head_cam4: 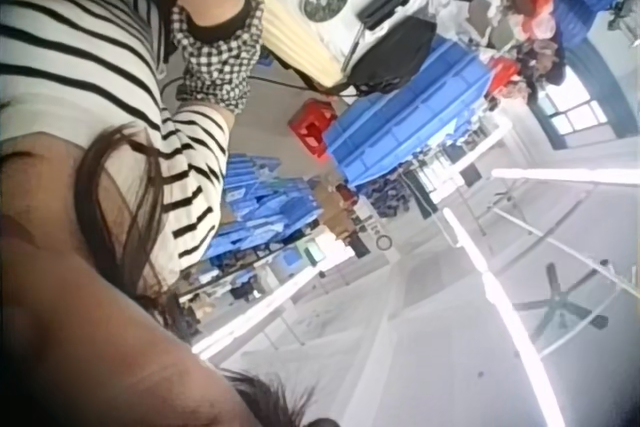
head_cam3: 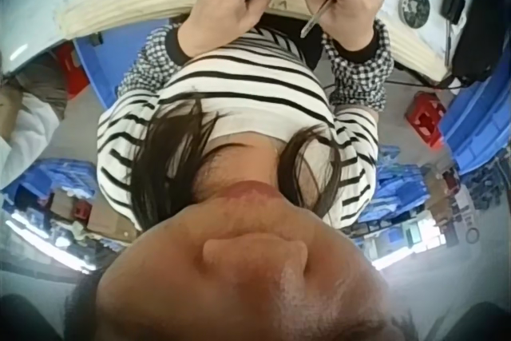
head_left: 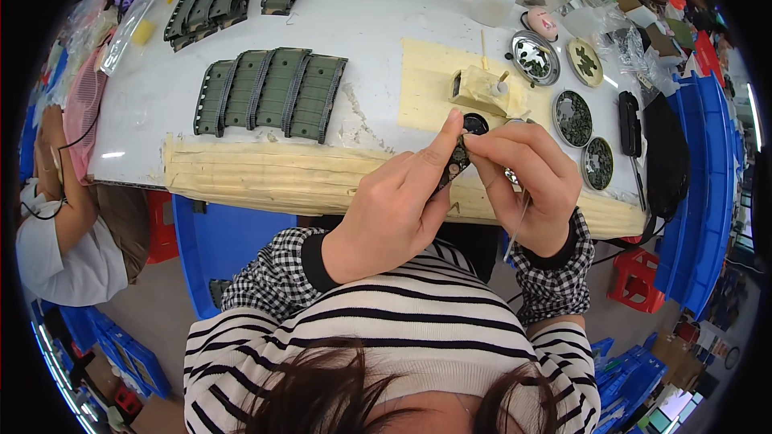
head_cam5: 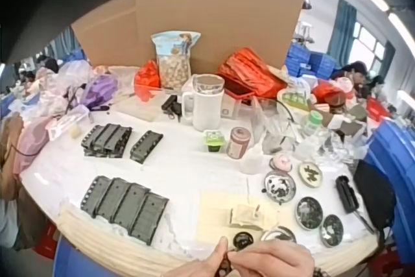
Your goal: Assembling plastic model parts for a toy using a specialized tool and manual manipulation.
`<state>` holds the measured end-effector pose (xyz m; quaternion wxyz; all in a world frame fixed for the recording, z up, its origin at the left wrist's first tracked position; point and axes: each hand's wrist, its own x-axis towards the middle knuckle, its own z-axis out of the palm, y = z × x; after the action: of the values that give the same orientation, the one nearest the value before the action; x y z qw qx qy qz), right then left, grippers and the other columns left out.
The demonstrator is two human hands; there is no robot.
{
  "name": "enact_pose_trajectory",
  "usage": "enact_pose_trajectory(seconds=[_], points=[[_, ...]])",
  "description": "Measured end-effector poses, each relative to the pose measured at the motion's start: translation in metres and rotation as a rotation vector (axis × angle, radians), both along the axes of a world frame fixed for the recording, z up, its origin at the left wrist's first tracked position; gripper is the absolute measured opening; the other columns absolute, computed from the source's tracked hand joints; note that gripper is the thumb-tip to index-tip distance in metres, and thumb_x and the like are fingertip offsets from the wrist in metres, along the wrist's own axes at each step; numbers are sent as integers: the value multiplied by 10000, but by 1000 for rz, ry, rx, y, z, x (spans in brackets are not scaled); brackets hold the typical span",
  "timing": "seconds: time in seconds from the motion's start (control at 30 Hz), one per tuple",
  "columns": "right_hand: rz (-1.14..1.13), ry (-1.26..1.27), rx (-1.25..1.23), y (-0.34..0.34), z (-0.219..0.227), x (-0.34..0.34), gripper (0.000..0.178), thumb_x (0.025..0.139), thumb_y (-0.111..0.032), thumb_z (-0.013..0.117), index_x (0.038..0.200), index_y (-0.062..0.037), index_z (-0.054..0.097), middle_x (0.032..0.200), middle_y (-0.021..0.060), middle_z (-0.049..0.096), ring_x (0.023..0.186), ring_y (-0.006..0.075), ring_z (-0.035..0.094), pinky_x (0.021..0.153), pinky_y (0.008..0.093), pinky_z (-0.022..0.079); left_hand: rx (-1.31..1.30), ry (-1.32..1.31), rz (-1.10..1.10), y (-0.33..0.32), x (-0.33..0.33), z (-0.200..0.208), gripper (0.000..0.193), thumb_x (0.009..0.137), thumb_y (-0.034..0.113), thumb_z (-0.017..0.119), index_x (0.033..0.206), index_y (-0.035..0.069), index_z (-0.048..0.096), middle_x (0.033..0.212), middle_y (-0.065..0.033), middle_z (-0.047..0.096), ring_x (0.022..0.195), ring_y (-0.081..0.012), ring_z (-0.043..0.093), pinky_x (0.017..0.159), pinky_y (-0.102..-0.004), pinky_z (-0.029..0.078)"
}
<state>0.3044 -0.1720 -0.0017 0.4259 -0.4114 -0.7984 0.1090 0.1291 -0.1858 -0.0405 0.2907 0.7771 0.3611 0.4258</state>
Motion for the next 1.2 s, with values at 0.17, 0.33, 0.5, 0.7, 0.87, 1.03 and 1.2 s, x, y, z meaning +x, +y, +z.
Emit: enact_pose_trajectory(seconds=[0.17,0.33,0.5,0.7,0.87,1.03,1.2], points=[[-12,2,1,-1,3,-3,247,681,38,735,916,-22,691,791,86,620,612,205,607,521,283,474,4,-41,-3,0,0,-4,784,716,-103,587,1452,-24,327,665,-99,490,591,-244,495,577,-348,448],[14,-20,20,0,4,-2,237,686,41,730,911,-14,679,789,92,609,615,211,607,518,283,473,7,-48,-4,0,0,-4,780,716,-103,590,1449,-25,333,675,-102,500,594,-245,493,580,-347,450],[9,-34,-6,0,4,-5,238,690,51,716,914,5,649,820,109,600,620,225,606,520,297,480,22,-34,-2,0,0,-4,779,710,-114,589,1443,-37,336,711,-115,528,615,-254,504,595,-343,456],[24,-70,58,-1,-6,-6,255,697,47,695,943,7,638,830,109,601,620,234,605,524,305,488,39,-43,34,-2,2,-9,780,707,-122,586,1442,-35,338,770,-145,574,641,-263,530,610,-345,470],[13,-28,32,-4,-3,-5,246,714,46,706,952,1,659,822,106,609,629,223,609,532,296,488,-1,-69,19,0,0,-8,759,727,-111,604,1439,-26,352,782,-167,590,617,-272,537,604,-347,477],[-15,119,-102,-10,10,-7,209,737,40,730,936,-10,686,812,103,614,645,206,612,550,279,488,-25,-163,3,0,2,1,728,755,-101,617,1435,-11,371,765,-165,588,617,-281,559,608,-337,484],[10,83,-29,-8,10,-7,226,733,32,732,950,-13,687,814,104,614,643,209,610,561,274,490,-28,-153,13,-1,2,3,708,766,-101,610,1429,-9,382,792,-169,605,637,-275,582,623,-326,494]])
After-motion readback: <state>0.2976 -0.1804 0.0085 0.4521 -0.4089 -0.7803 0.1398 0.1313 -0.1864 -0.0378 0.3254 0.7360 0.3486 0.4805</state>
